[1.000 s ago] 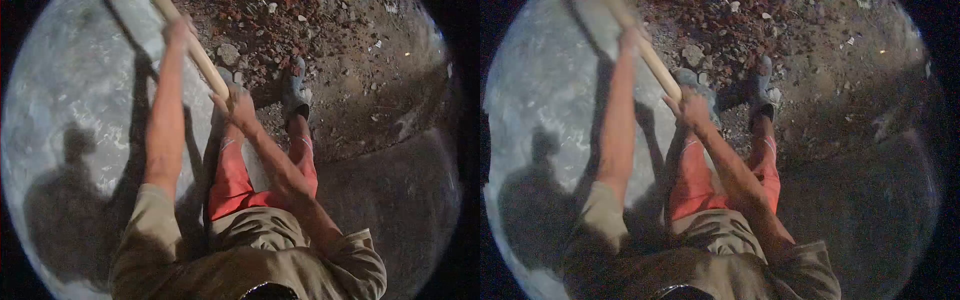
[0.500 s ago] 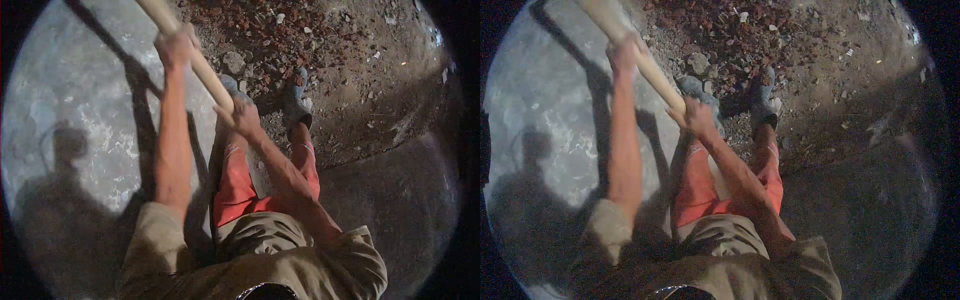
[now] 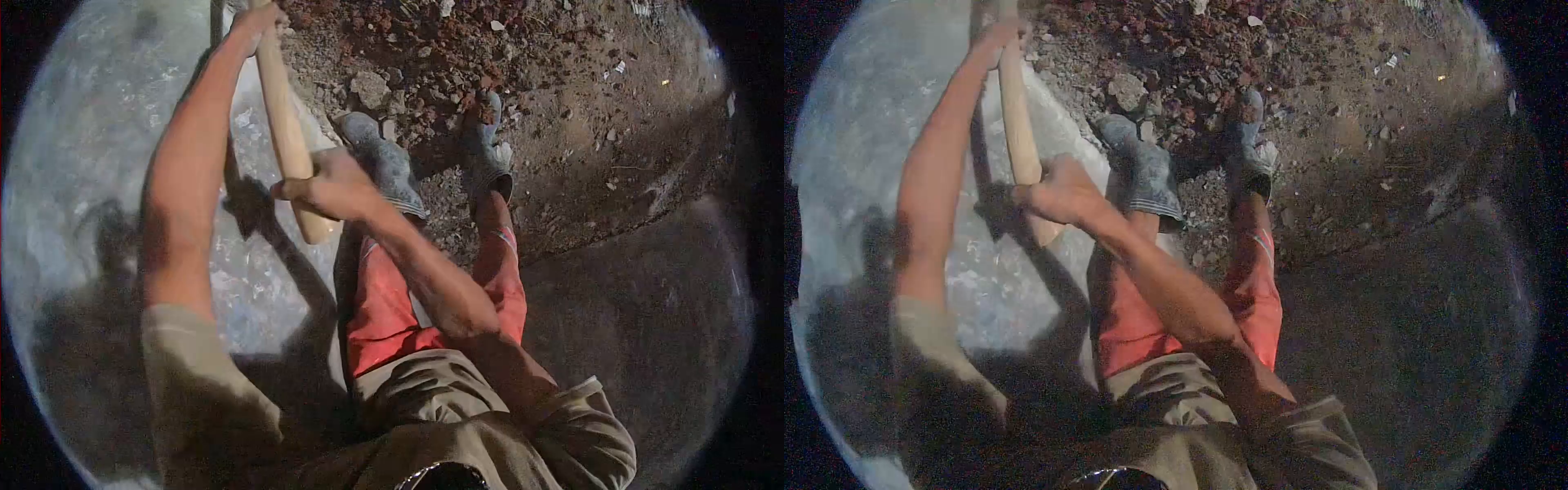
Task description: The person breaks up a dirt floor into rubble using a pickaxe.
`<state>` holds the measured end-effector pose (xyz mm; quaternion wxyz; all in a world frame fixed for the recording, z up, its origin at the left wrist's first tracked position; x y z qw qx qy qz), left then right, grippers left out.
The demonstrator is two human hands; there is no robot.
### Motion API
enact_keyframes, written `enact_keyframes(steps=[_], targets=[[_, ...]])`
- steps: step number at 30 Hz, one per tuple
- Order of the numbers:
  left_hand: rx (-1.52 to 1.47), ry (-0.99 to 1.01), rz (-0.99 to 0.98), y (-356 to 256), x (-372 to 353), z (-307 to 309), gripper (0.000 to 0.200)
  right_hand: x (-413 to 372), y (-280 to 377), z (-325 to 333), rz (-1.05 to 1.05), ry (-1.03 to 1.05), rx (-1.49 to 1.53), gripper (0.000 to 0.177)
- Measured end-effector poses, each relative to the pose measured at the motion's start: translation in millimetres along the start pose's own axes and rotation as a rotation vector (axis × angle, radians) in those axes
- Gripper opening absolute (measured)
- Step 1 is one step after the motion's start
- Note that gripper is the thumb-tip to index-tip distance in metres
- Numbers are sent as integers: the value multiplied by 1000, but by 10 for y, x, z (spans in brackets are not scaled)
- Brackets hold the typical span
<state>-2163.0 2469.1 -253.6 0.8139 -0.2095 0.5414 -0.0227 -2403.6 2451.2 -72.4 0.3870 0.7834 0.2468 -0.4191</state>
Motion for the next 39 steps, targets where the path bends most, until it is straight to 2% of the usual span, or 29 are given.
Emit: enact_keyframes(steps=[1, 2, 4, 5, 7, 9, 11, 12, 13, 14, 15, 16, 18, 19, 20, 21, 23, 24, 25, 27, 28, 30, 32, 33, 34, 35, 37, 38, 39], targets=[[142, -105, 44, 125, 148, -37, 24, 106, -154, -52, -70, 67, 113, 40], [137, -104, 41, 211, 176, -167, 24, 190, -420, -75, -94, 4, 97, 38], [538, -566, 83, 325, 71, -455, 35, 242, -927, 49, -92, -115, -71, 33], [550, -559, 99, 273, -125, -617, 35, 232, -1210, 135, -109, -123, -31, 39], [312, -520, 137, 100, -545, -822, 48, 103, -1429, 228, -134, -97, 13, 46], [223, -159, 199, 202, -328, -800, 57, -52, -1359, 327, -12, -190, -80, 47], [448, -580, 177, 219, -458, -1081, 59, -268, -1398, 457, -26, -138, 55, 47], [395, -653, 59, 402, -523, -1254, 57, -436, -1477, 469, -66, -101, 202, 48], [156, -558, 138, 502, -713, -1324, 52, -575, -1600, 502, -64, -94, 190, 48], [-85, -457, 203, 532, -967, -1364, 48, -672, -1750, 551, -11, -119, -174, 46], [-33, -362, 315, 481, -1181, -1300, 38, -711, -1812, 604, 57, -158, -535, 45], [-34, -388, 258, 908, -1020, -1318, 32, -794, -1848, 591, 80, -168, -543, 45], [50, -428, 355, 678, -1471, -1480, 35, -1117, -1935, 414, 79, -223, -649, 37], [-97, -395, 408, 838, -1500, -1698, 36, -1284, -1907, 511, -59, -186, -573, 36], [-198, -116, 494, 1201, -1348, -1973, 38, -1464, -1771, 707, -185, -155, -502, 34], [-209, -254, 443, 1451, -1259, -2356, 39, -1611, -1819, 968, -91, -165, -500, 33], [-335, -402, 237, 471, -2069, -2446, 14, -2028, -1596, 1301, 35, -262, -511, 28], [-483, -186, 462, 713, -1975, -2761, 26, -2238, -1572, 1364, 38, -289, -532, 26], [-664, -198, 240, 686, -2196, -2875, 15, -2447, -1546, 1427, 41, -317, -552, 24], [-728, 1, 322, 461, -2684, -3113, 23, -2997, -1739, 1420, -147, -240, -591, 22], [-756, -13, 362, 255, -2985, -3157, 18, -3203, -1703, 1388, -276, -188, -589, 23], [-780, -34, 397, 125, -3208, -3103, 14, -3437, -1801, 1388, -276, -221, -609, 23], [-927, 62, 361, 137, -3258, -3091, 15, -3389, -1912, 1387, -309, -219, -714, 27], [-775, -31, 426, -29, -3231, -2835, 16, -3222, -1936, 1362, -23, -304, -630, 27], [-900, -143, 322, -24, -3072, -2676, 16, -2967, -1967, 1336, 265, -385, -537, 27], [-824, -328, 258, -414, -3169, -2196, 14, -2605, -1921, 1287, 304, -373, -554, 30], [-900, -370, -215, -245, -2788, -1649, 15, -1892, -1611, 1058, 399, -333, -519, 37], [-864, -403, -81, -487, -2802, -1177, 32, -1538, -1399, 933, 597, -354, -755, 39], [-730, -374, -309, -425, -2557, -808, 20, -1230, -1119, 767, 609, -288, -662, 42]])
Point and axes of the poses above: each hand's wrist, its own x-axis towards the middle knuckle, its own z-axis out of the back of the hand, y = z × x, the point moved 1 cm from there along x, towards the middle knuckle, and after that the axes turned 10 degrees about x, right-handed, at the moved point
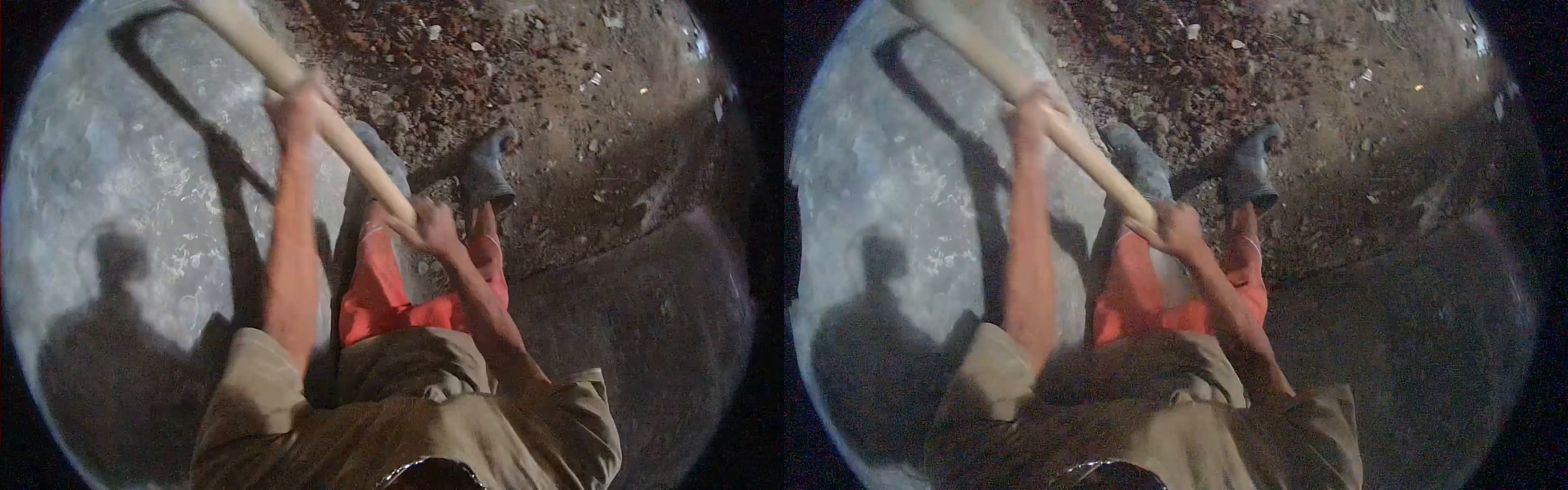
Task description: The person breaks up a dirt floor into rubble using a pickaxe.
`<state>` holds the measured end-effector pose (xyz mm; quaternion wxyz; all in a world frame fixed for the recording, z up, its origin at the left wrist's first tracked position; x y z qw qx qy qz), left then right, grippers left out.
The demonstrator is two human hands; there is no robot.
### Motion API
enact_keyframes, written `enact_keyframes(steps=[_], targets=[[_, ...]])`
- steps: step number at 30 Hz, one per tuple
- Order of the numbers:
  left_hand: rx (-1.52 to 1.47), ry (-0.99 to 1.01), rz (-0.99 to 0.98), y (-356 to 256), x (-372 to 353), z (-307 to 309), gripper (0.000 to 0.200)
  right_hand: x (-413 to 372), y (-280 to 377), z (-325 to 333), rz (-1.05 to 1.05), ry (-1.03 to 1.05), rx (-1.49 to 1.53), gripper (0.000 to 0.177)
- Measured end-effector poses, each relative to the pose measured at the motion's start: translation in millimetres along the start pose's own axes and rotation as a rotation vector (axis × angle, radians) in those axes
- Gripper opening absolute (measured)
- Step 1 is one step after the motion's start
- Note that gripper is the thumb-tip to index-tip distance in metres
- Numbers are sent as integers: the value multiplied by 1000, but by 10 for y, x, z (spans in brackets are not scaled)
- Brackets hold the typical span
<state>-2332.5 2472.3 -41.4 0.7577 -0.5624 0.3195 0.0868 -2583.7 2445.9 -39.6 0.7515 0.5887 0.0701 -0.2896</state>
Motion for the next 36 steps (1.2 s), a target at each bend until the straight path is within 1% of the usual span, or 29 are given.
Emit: enact_keyframes(steps=[1, 2, 3, 5, 6, 8, 10, 11, 12, 14, 15, 17, 18, 19, 20, 21, 22, 23, 24, 25, 26, 28, 30, 31, 32, 33, 34, 35, 36], targets=[[284, -201, -221, 75, 471, 305, 12, 329, 133, -130, -31, 62, 64, 45], [115, -144, -121, -363, 442, 236, 14, 613, 249, -255, 48, 38, 125, 51], [171, -92, -145, -397, 690, 346, 15, 803, 296, -418, 67, -40, 99, 52], [259, -14, -174, -287, 1148, 528, 16, 963, 292, -640, -58, 59, 131, 50], [311, -5, -135, 48, 1216, 531, 16, 1002, 258, -678, -155, 127, 155, 49], [479, 6, -2, 1034, 1258, 477, 15, 581, -180, -1035, -256, 93, 157, 49], [564, 157, 214, 2056, 981, 349, 15, -28, -352, -1237, -405, -8, 231, 49], [485, 260, 344, 2222, 746, 243, 15, -257, -222, -1109, -484, -5, 277, 48], [403, 310, 411, 2165, 523, 177, 15, -483, -78, -973, -564, -5, 322, 47], [187, 175, 613, 1521, -77, 108, 20, -614, 487, -570, -706, 175, 358, 46], [196, 166, 628, 1319, -315, 121, 20, -657, 665, -481, -719, 261, 346, 46], [312, 102, 327, 930, -357, -4, 30, -627, 576, -565, -621, 190, 299, 46], [345, 88, 295, 804, -226, -51, 35, -615, 485, -598, -541, 128, 241, 46], [379, 69, 278, 790, -48, -40, 40, -466, 335, -694, -410, 38, 380, 48], [229, 93, 159, 904, 233, 59, 35, -297, 129, -860, -296, -18, 323, 47], [333, 229, -73, 776, 492, 157, 26, -52, 27, -877, -295, 40, 352, 46], [444, 83, -36, 659, 768, 140, 20, 196, -72, -890, -295, 98, 382, 45], [459, 20, -35, 251, 735, 8, 20, 524, 13, -749, -404, 259, 502, 44], [471, -5, -93, 267, 982, -1, 22, 745, -8, -701, -416, 235, 568, 44], [234, 133, -110, 479, 1272, 91, 27, 875, -84, -706, -433, 212, 626, 45], [290, 177, -90, 615, 1449, 96, 27, 925, -187, -747, -462, 205, 644, 45], [636, 165, -47, 1039, 1560, 55, 27, 901, -326, -842, -656, 250, 709, 45], [953, 140, -1, 1524, 1471, 6, 27, 555, -454, -1020, -704, 239, 725, 45], [1029, 129, 60, 1617, 1353, -95, 28, 310, -602, -1169, -595, 92, 682, 45], [1038, -12, 270, 1517, 1010, -261, 29, 193, -533, -994, -680, 101, 727, 45], [972, 206, 317, 1869, 1060, -151, 31, 71, -444, -809, -766, 108, 769, 46], [989, 219, 369, 2390, 956, 158, 31, -50, -352, -622, -853, 110, 809, 47], [964, 290, 316, 2867, 963, 338, 30, -242, -367, -575, -763, 103, 742, 47], [876, 253, 353, 2806, 915, 206, 30, -364, -461, -519, -635, 86, 654, 47]])
Point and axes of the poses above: each hand's wrist, its own x-axis towards the middle knuckle, its own z-axis out of the back of the hand, y = z × x, the point moved 1 cm from there along x, towards the middle knuckle, and after that the axes turned 10 degrees about x, right-handed, at the moved point
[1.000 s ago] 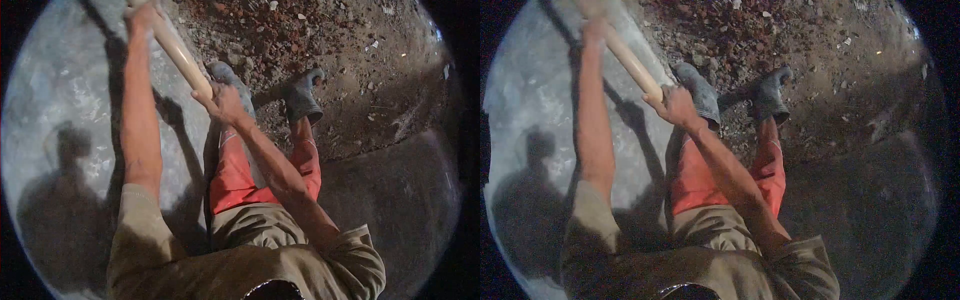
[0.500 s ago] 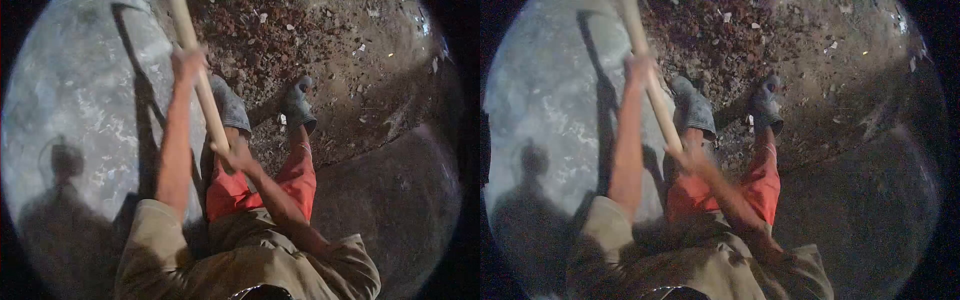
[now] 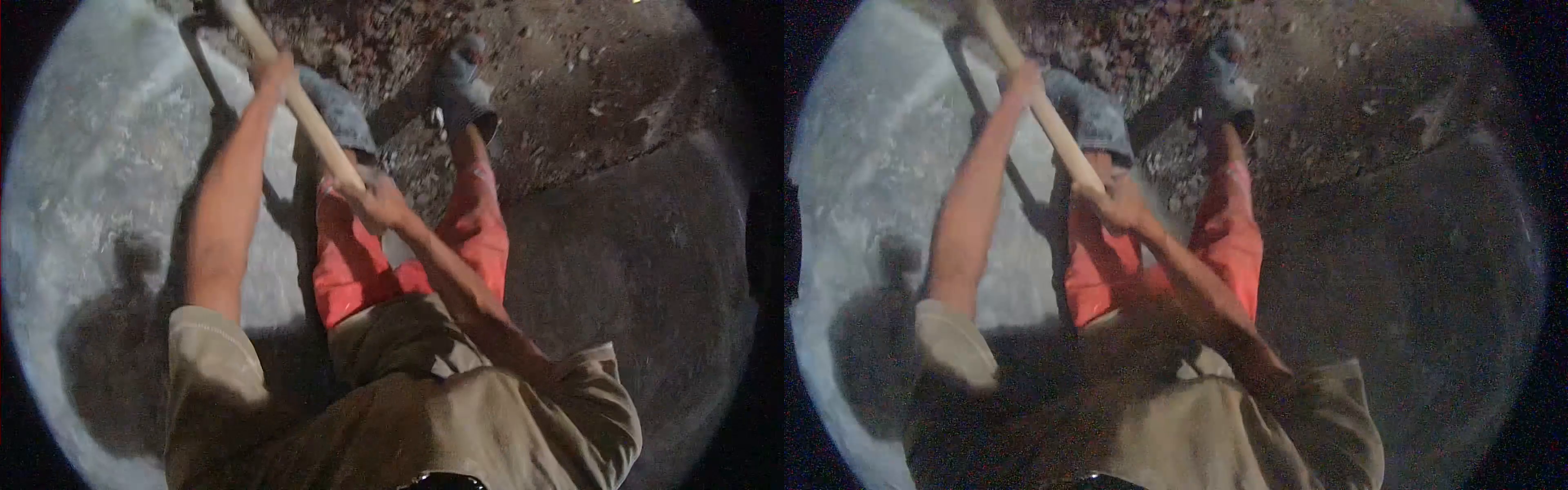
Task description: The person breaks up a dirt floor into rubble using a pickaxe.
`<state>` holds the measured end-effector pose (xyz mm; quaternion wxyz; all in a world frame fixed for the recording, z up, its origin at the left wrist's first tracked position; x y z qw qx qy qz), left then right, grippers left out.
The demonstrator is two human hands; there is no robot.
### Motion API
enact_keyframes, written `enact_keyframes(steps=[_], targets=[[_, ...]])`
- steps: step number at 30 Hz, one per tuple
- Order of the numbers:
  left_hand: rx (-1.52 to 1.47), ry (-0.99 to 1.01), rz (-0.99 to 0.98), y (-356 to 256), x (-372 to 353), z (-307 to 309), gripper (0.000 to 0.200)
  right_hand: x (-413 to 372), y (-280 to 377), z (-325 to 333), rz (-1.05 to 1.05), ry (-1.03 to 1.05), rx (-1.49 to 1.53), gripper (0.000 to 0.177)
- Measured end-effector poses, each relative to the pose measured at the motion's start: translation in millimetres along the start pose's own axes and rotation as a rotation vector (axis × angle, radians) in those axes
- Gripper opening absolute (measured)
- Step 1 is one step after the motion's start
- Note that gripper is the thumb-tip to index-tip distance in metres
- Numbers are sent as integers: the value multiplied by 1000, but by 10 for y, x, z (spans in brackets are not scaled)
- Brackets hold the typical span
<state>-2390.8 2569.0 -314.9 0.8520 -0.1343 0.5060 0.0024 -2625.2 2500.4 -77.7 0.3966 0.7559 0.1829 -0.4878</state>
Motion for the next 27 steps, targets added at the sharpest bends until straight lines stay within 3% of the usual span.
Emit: enact_keyframes(steps=[1, 2, 3, 6, 8, 10, 13, 14, 16, 18, 20, 22, 24, 25, 27], targets=[[-96, -8, 31, -136, -64, -54, 30, -109, -111, 62, 27, -7, -16, 47], [-252, -29, 222, -237, -571, -76, 30, -254, -257, 46, 51, -65, -139, 48], [-188, -1, 248, -256, -831, -119, 29, -353, -309, 35, 83, -118, -257, 48], [-174, 111, 276, 247, -1045, -590, 23, -850, -110, 201, -359, 35, -90, 49], [-102, -97, 304, -467, -1788, -664, 19, -968, -69, 416, -396, 88, -61, 53], [-104, -63, 300, -823, -2094, -734, 15, -1103, -40, 609, -412, 31, 103, 47], [-359, -1, 257, -714, -1650, -941, 14, -1135, 370, 989, -521, 58, 76, 30], [-465, 22, 238, -799, -1636, -962, 14, -1168, 425, 1117, -486, 71, 62, 30], [-653, 82, 204, -1025, -1809, -1053, 14, -1349, 368, 1283, -98, -78, 24, 23], [-805, 158, 221, -1216, -2265, -1282, 14, -1757, 91, 1665, -232, -54, 220, 21], [-860, 284, 345, -1371, -2694, -1621, 13, -2151, 391, 1924, -190, -114, -446, 23], [-1111, 396, 399, -1606, -3085, -1835, 13, -2414, 365, 2233, -36, -80, -608, 21], [-1163, 418, 362, -1785, -3258, -1841, 14, -2450, 222, 2398, -24, -98, -624, 22], [-1127, 349, 267, -1748, -3157, -1878, 14, -2383, 110, 2420, -24, -103, -629, 23], [-1105, 215, 262, -1859, -2982, -1474, 13, -1955, -101, 2312, 92, -34, -685, 21]])
Point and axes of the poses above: each hand's wrist, its own x-axis towards the middle knuckle, its own z-axis out of the back of the hand, y = z × x, the point moved 1 cm from there along x, towards the middle knuckle, and after that the axes turned 10 degrees about x, right-handed, at the moved point
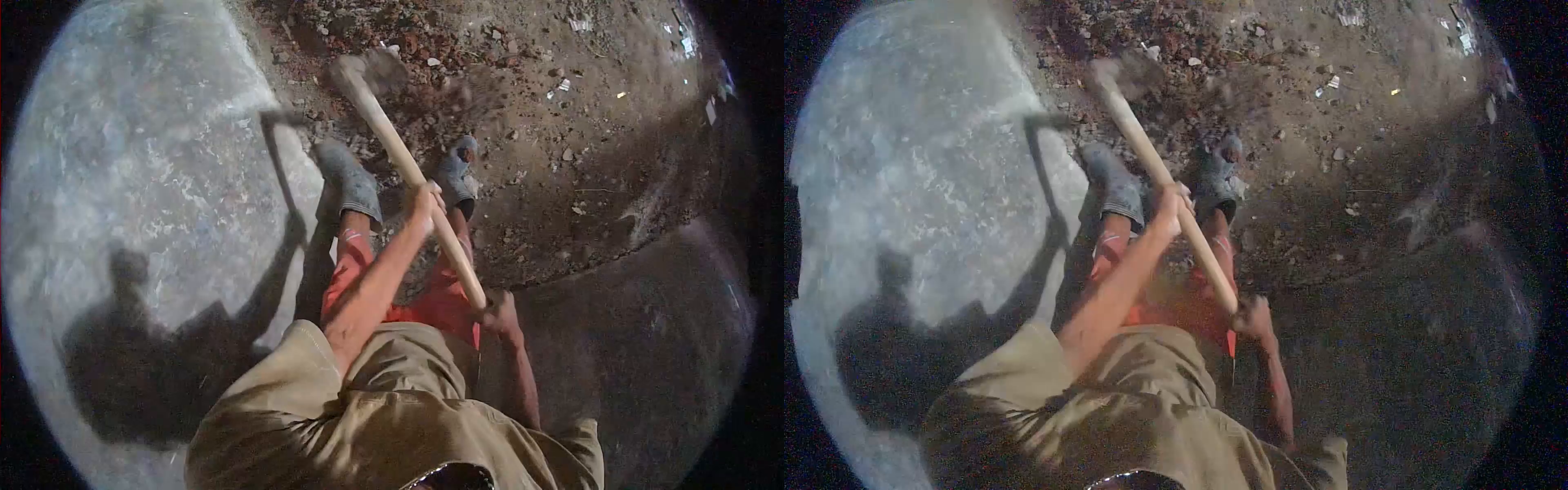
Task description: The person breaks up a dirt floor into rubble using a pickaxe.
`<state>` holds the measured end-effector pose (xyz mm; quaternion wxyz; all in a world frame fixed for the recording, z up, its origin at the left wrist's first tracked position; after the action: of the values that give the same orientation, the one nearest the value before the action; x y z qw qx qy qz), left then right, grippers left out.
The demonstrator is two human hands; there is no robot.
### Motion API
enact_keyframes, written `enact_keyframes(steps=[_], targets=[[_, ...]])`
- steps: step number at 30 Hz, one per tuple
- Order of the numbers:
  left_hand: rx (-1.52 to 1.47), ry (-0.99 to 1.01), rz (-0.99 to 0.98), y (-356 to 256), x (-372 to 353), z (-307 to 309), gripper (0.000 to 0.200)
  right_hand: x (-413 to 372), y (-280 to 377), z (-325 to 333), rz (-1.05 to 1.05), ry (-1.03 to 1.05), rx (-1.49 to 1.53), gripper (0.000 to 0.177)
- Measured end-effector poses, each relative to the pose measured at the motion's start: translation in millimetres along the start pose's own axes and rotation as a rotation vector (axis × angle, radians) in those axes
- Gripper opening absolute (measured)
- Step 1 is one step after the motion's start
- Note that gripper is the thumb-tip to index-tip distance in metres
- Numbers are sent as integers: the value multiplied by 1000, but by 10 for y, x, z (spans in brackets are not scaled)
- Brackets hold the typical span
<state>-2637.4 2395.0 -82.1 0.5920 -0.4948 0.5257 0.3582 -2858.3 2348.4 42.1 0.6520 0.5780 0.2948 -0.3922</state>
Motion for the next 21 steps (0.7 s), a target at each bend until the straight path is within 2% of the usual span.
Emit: enact_keyframes(steps=[1, 2, 3, 4, 5, 7, 8, 9, 11, 13, 15, 16, 18, 20, 21], targets=[[19, -96, -56, -290, 56, 104, 14, 296, -46, -257, 136, -122, 130, 23], [-4, -95, -68, -430, 422, 354, 14, 586, 267, -299, 203, -105, 165, 23], [-36, -113, -92, -948, 241, 367, 12, 915, 478, -437, 219, -81, 168, 29], [-69, -72, -156, -1169, 746, 710, 11, 1245, 689, -576, 236, -56, 173, 34], [85, -196, -208, -1552, 906, 859, 10, 1574, 899, -715, 252, -32, 177, 40], [160, -29, -359, -2246, 1173, 1211, 8, 2175, 1398, -962, 287, -39, 73, 41], [328, -134, -357, -2571, 1301, 1319, 10, 2404, 1657, -1072, 274, -43, 186, 44], [364, -77, -391, -2803, 1568, 1549, 10, 2598, 1903, -1160, 251, -51, 297, 46], [487, -105, -491, -3103, 1887, 1790, 9, 2912, 2305, -1322, 117, 1, 214, 50], [357, 14, -135, -3318, 2433, 2144, 8, 3024, 2546, -1514, 51, 53, 415, 49], [590, 72, -207, -3392, 2528, 2233, 14, 3060, 2702, -1561, -38, 135, 486, 49], [575, 67, -188, -3360, 2602, 2354, 14, 3062, 2773, -1606, -101, 193, 583, 50], [664, 40, -207, -3462, 2800, 2569, 20, 3063, 2907, -1692, -98, 231, 593, 49], [743, 28, -269, -3700, 3080, 2634, 25, 3135, 2966, -1732, -61, 243, 581, 48], [781, 28, -304, -3802, 3241, 2635, 28, 3186, 2908, -1817, -120, 287, 658, 49]])
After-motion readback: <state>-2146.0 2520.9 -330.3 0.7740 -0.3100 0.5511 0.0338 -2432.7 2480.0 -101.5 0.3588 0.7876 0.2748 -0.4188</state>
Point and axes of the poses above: each hand's wrist, its own x-axis towards the middle knuckle, its own z-axis out of the back of the hand, y = z × x, the point moved 1 cm from there along x, towards the middle knuckle, and after that the axes turned 10 degrees about x, right-handed, at the moved point
